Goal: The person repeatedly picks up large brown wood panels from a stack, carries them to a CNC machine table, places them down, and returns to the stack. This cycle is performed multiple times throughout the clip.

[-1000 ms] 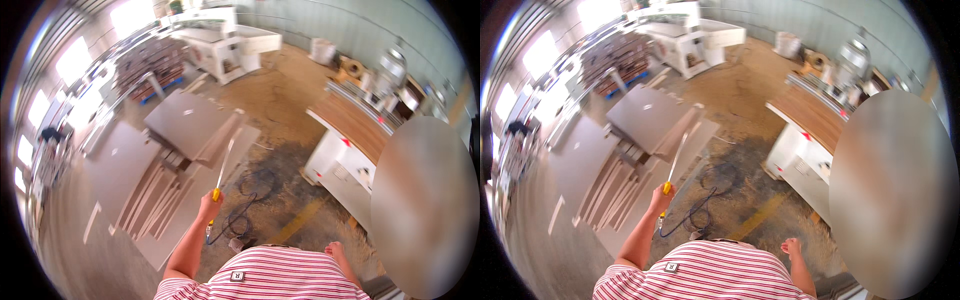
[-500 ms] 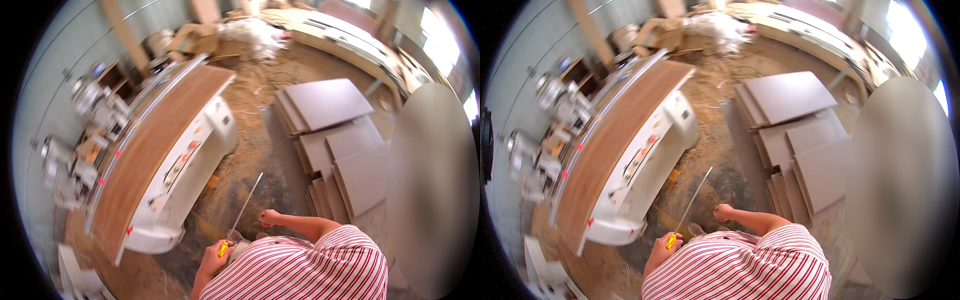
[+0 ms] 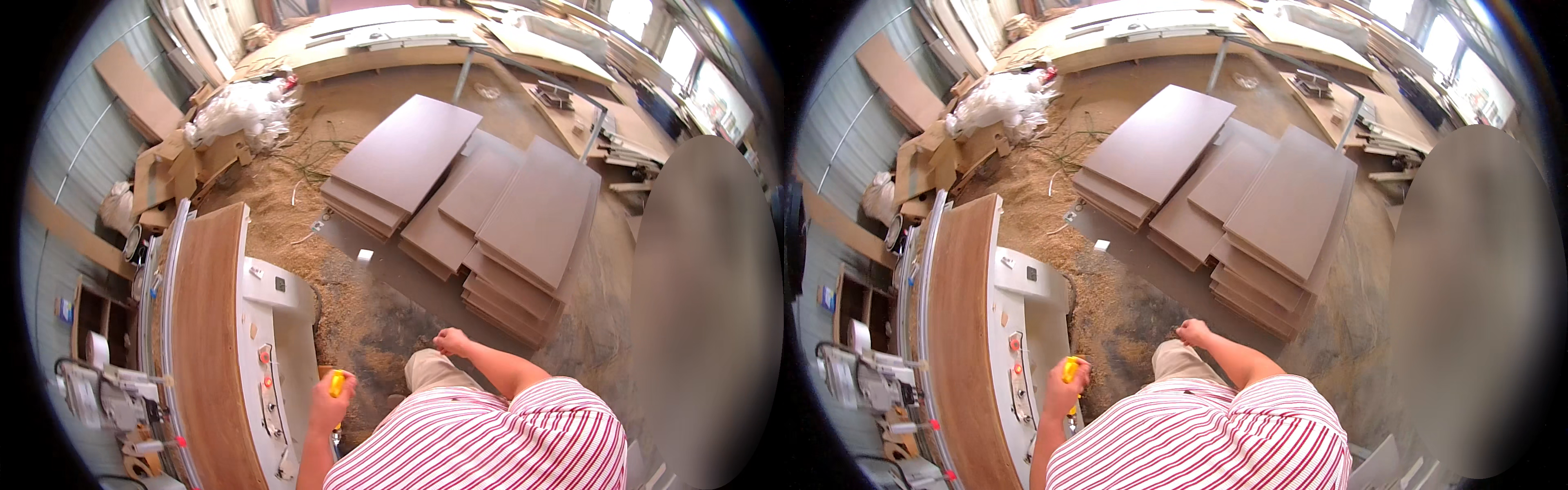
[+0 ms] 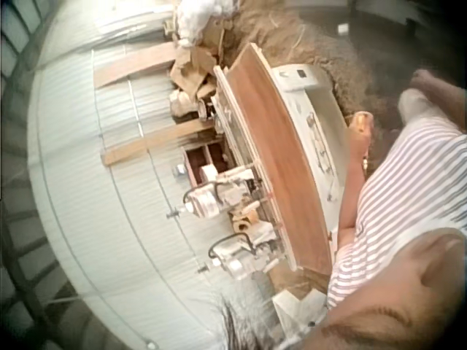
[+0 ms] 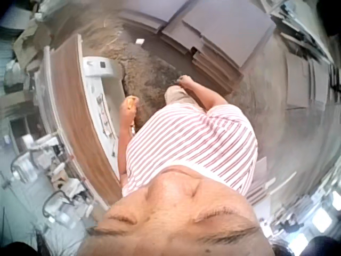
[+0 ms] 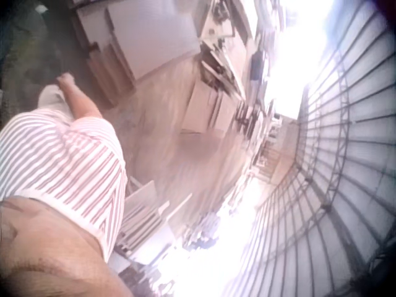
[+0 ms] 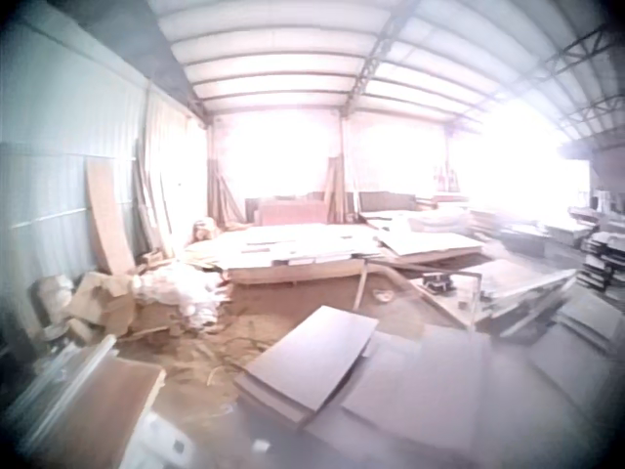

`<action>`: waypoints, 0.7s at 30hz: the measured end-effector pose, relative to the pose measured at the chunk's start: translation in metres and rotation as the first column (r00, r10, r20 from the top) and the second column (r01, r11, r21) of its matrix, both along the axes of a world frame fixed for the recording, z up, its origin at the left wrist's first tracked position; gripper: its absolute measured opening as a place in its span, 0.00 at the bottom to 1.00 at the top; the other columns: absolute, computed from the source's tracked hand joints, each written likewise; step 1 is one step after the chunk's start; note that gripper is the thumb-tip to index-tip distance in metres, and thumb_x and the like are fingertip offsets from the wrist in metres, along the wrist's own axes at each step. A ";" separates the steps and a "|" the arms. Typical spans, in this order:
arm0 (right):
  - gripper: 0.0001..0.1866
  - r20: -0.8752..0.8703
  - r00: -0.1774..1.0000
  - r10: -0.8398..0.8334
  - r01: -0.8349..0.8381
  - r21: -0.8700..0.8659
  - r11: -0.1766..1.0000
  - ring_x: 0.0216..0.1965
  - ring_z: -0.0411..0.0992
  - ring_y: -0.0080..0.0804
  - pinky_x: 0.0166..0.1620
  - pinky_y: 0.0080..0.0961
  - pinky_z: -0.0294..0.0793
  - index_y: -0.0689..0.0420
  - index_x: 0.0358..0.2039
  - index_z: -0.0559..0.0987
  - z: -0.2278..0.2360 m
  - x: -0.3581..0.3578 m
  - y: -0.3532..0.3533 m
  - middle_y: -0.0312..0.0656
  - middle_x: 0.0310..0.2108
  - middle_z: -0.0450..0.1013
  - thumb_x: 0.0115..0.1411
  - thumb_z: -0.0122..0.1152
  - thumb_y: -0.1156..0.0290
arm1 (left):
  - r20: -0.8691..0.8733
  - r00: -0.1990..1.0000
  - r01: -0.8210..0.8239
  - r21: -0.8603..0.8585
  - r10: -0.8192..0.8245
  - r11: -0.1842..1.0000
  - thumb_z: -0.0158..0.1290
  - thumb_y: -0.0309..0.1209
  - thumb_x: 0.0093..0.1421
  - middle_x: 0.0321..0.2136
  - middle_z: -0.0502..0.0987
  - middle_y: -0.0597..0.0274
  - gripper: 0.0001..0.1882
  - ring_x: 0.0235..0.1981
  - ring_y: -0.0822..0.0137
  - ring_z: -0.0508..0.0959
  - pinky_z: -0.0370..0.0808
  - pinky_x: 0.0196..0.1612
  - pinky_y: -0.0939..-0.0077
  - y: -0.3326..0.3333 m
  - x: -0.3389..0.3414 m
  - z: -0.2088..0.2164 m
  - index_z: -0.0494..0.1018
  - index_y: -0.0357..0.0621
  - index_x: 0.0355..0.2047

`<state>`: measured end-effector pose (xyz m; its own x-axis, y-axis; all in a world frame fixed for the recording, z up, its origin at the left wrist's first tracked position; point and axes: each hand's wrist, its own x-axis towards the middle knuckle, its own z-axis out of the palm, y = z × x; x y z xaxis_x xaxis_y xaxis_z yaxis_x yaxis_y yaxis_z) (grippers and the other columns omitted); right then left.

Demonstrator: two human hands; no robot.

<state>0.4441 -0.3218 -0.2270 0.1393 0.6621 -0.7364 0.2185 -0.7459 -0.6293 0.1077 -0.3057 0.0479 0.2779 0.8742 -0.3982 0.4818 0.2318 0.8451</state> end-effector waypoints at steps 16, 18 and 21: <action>0.16 -0.022 0.846 -0.532 0.521 0.244 0.818 0.30 0.75 0.27 0.34 0.27 0.77 0.62 0.37 0.76 -0.088 0.136 0.399 0.41 0.30 0.76 0.60 0.63 0.61 | -0.095 0.992 -0.113 -0.364 0.084 0.925 0.56 0.30 0.61 0.26 0.76 0.66 0.09 0.28 0.75 0.74 0.72 0.34 0.78 0.209 0.073 -0.053 0.73 0.37 0.36; 0.18 0.207 0.782 -0.588 0.521 0.301 0.799 0.33 0.75 0.29 0.36 0.28 0.76 0.63 0.40 0.75 -0.110 0.153 0.443 0.41 0.33 0.75 0.58 0.65 0.62 | -0.140 0.989 -0.090 -0.306 0.049 0.948 0.58 0.32 0.60 0.26 0.77 0.65 0.09 0.29 0.75 0.74 0.73 0.35 0.77 0.233 0.083 -0.059 0.74 0.38 0.35; 0.19 0.128 0.771 -0.624 0.607 0.146 0.781 0.41 0.73 0.34 0.40 0.37 0.76 0.60 0.44 0.73 -0.100 0.157 0.493 0.41 0.39 0.74 0.56 0.67 0.64 | -0.252 0.965 -0.155 -0.333 0.071 0.930 0.60 0.32 0.59 0.27 0.77 0.65 0.09 0.30 0.76 0.76 0.74 0.37 0.76 0.248 0.080 -0.075 0.74 0.39 0.35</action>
